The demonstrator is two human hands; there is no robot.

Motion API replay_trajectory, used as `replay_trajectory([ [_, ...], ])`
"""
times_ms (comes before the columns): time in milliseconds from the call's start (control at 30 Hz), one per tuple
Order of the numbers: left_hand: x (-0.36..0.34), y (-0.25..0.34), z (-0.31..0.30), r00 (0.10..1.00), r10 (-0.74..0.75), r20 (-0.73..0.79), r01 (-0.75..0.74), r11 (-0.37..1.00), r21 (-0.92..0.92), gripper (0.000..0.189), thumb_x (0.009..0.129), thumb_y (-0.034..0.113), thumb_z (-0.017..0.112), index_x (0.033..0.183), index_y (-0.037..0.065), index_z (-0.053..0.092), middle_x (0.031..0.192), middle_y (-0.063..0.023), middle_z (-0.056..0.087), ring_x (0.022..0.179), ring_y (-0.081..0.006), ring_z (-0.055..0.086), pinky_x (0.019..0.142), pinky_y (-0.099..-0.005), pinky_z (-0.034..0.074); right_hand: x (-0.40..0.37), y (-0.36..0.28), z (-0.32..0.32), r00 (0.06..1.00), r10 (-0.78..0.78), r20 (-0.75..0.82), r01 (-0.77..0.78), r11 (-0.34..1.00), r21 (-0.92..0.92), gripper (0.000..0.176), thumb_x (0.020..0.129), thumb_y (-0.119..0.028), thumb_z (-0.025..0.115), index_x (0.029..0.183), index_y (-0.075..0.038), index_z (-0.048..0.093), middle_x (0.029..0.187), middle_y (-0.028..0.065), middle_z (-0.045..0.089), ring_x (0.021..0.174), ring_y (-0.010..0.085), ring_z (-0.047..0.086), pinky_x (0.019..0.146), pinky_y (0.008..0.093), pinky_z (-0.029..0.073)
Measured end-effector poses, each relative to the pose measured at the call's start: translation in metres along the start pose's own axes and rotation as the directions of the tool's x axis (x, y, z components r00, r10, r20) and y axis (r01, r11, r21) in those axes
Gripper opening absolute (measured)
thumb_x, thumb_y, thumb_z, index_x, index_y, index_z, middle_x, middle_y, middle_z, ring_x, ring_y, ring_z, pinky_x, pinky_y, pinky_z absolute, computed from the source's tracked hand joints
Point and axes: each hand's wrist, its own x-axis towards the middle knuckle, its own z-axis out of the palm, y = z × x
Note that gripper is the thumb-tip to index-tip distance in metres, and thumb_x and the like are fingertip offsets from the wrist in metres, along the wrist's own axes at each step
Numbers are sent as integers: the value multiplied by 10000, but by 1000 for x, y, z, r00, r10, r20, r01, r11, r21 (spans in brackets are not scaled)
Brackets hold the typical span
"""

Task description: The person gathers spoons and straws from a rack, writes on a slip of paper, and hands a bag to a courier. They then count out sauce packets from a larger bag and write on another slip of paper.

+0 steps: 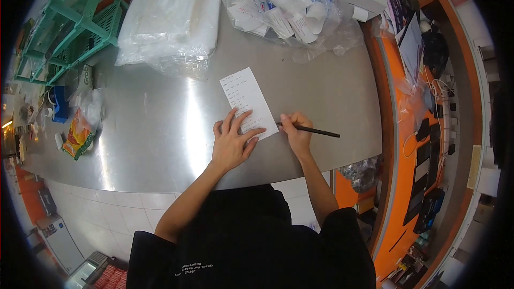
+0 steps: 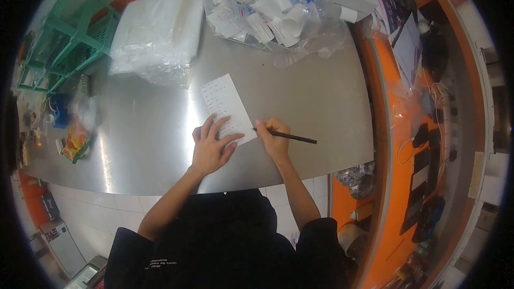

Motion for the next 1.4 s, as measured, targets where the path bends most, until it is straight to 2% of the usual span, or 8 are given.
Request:
replay_trajectory([
  [333,-8,-9,12,982,-102,-161,75,984,-163,459,746,109,537,1175,47,385,1189,-89,427,1138,-268,366,895,-411,259,0,-31,44,893,-439,99,373,600,-708,246,658,-86,665,732,-28,437,660,126,497,654,269,503,558,355,375],
  [467,-8,-6,6,976,-141,-164,90,954,-286,480,736,104,566,1175,39,382,1167,-124,435,1107,-276,399,893,-384,277,-1,-46,41,1000,-21,11,23,876,-482,245,649,-60,639,779,-38,433,682,96,463,714,256,465,600,354,390],
  [567,-4,-12,10,931,-271,-245,89,818,-568,481,736,105,576,1173,35,387,1169,-143,421,1094,-293,399,892,-383,285,-6,-67,21,782,-577,235,577,526,-625,249,610,-15,630,798,-26,467,681,100,466,719,252,455,610,329,387],
  [700,-1,-7,0,947,-122,-296,-15,907,-421,426,749,141,571,1151,87,440,1216,-140,384,1114,-310,367,906,-414,280,-35,-35,1,807,-247,537,589,413,-695,181,706,-126,567,862,-48,517,680,67,494,722,242,487,620,333,402],
  [833,-3,-1,8,992,83,-94,-85,996,-24,355,766,229,553,1111,164,501,1257,-122,359,1158,-297,319,897,-424,269,-40,-60,-10,832,-155,533,529,511,-677,233,778,-262,544,883,-55,515,643,72,500,717,211,503,651,298,395],
  [933,-1,0,12,994,40,-98,-39,999,11,344,760,291,557,1087,188,527,1271,-116,350,1178,-289,297,892,-424,261,-17,-60,-17,920,-68,387,165,961,-223,259,817,-300,505,868,-46,519,649,59,508,712,153,507,663,270,390],
  [1033,-1,2,15,993,19,-117,-17,1000,21,350,740,317,582,1064,188,544,1271,-121,348,1183,-301,290,894,-434,254,19,-54,19,873,10,488,-139,964,228,325,883,-299,368,832,-20,527,667,39,507,629,106,470,557,248,382],
  [1400,3,8,11,987,-76,-145,71,997,-38,286,725,312,606,985,192,597,1258,-149,335,1168,-363,276,916,-468,245,74,-3,71,894,-172,414,286,930,-232,312,737,-107,586,505,-23,395,427,8,334,430,65,281,387,270,245],
])
